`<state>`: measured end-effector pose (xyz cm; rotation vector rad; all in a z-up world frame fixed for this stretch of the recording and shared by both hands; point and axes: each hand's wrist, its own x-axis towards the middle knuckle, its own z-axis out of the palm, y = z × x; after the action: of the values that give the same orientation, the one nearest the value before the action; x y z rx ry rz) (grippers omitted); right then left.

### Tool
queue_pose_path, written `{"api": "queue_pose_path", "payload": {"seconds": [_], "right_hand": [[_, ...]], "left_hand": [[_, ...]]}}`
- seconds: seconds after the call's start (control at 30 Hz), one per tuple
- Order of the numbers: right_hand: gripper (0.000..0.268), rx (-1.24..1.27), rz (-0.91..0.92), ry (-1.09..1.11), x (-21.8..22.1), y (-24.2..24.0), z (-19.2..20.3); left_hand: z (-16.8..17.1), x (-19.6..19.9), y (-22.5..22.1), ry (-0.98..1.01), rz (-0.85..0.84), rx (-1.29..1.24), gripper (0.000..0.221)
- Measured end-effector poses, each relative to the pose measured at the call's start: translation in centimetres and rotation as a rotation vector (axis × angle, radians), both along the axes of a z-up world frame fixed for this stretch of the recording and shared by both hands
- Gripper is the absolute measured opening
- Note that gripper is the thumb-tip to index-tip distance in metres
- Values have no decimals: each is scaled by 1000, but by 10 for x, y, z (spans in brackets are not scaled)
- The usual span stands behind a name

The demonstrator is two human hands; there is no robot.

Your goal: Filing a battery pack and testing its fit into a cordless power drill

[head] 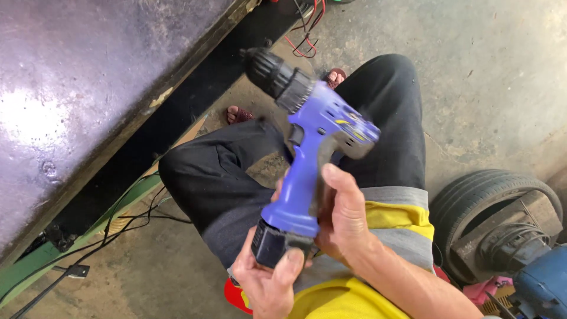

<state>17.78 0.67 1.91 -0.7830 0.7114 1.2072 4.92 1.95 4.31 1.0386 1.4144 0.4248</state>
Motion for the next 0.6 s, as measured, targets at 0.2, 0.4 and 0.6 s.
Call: {"api": "queue_pose_path", "payload": {"seconds": [0.2,0.4,0.6], "right_hand": [[59,610,61,-91,18,-4,6],[28,48,97,-16,23,10,20],[24,-66,79,80,12,4,8]], "left_hand": [[15,-4,-6,-360,15,-136,61],[-2,-11,-22,-453,145,-389,52],[3,-18,-17,-203,78,-445,27]]}}
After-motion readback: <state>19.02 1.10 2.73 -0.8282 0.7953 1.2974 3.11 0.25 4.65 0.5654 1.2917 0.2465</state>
